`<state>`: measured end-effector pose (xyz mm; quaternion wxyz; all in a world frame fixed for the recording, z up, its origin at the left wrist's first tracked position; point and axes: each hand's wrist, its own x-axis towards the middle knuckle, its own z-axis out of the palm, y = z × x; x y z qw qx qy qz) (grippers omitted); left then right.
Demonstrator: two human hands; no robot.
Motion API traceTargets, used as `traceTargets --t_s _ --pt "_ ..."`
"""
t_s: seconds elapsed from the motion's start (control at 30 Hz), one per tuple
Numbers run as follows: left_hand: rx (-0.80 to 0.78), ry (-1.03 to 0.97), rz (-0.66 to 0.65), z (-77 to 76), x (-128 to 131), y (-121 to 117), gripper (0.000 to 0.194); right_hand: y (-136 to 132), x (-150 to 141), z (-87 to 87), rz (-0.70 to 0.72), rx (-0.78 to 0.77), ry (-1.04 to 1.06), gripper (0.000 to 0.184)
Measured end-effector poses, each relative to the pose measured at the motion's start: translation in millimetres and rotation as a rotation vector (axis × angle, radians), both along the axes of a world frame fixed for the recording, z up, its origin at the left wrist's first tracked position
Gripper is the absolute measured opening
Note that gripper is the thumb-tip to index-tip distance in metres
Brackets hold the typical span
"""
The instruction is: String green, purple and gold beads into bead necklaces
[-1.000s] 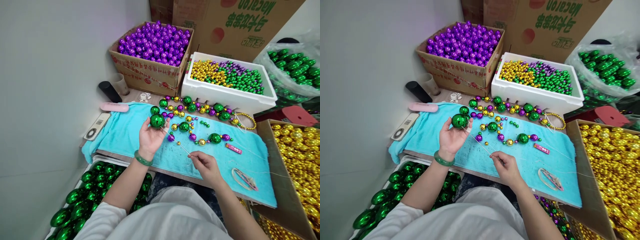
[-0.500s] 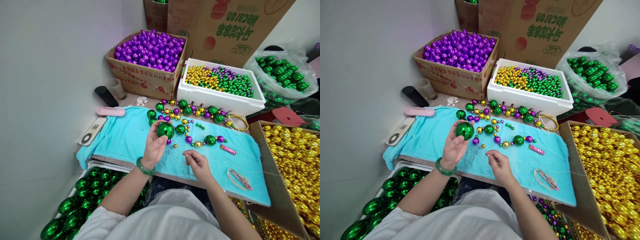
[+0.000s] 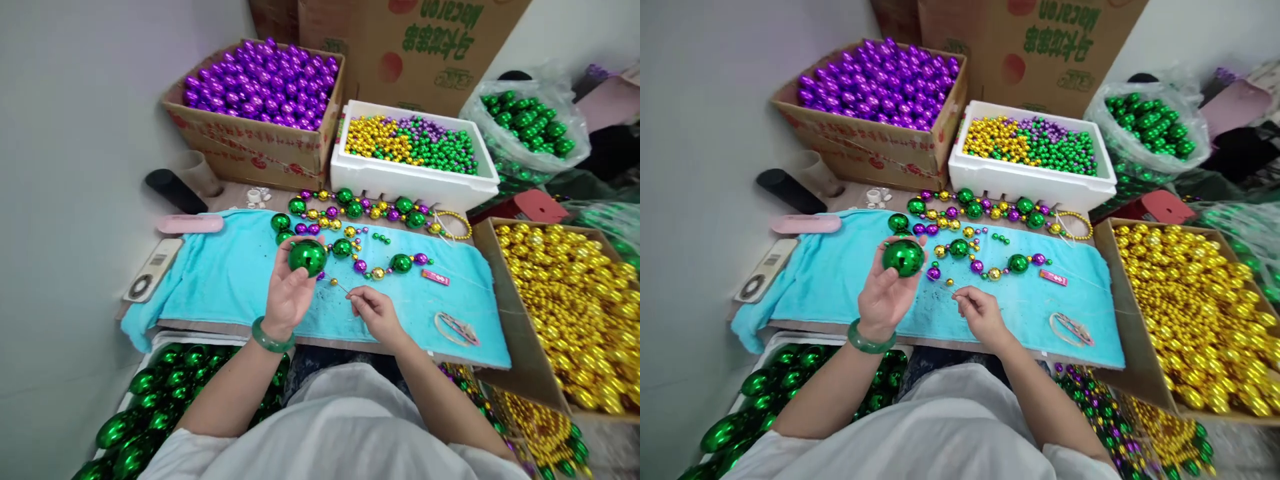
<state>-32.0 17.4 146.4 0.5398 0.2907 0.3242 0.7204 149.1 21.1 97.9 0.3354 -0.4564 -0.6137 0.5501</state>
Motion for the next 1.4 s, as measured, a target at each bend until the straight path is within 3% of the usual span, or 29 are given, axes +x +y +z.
traceTargets --t_s 0.13,0.4,0.7,0.9,1.17,1.33,1.4 --pt "-0.017 -0.040 0.028 2.4 1.3 -6.5 0.042 -3.7 1.0 -4.1 0.035 -0.002 0.022 0.028" --pt "0.098 0.133 0.084 -1.3 5.4 -33.4 0.051 -15.1 6.2 -1.4 0.114 0.139 0.046 0.022" --pt "0.028 0.369 -0.059 -36.1 40.6 -46.4 0.051 -18.2 9.1 -6.3 0.070 -0.212 0.317 0.029" --pt "-0.066 0.526 -0.070 -47.0 78.7 -42.7 0.054 -6.8 49.6 -6.3 0.092 -0.259 0.278 0.034" --pt "0.087 0.779 -0.045 -43.2 120.4 -16.2 0.055 11.3 90.0 -15.0 -0.088 -0.249 0.285 0.039" --pt "0.114 0.892 -0.053 -41.2 131.7 -1.1 0.053 22.3 105.3 -13.2 -0.059 -0.245 0.289 0.039" --pt "0.171 1.004 -0.109 -40.9 130.2 4.9 0.066 26.2 113.2 -16.1 -0.055 -0.242 0.285 0.038"
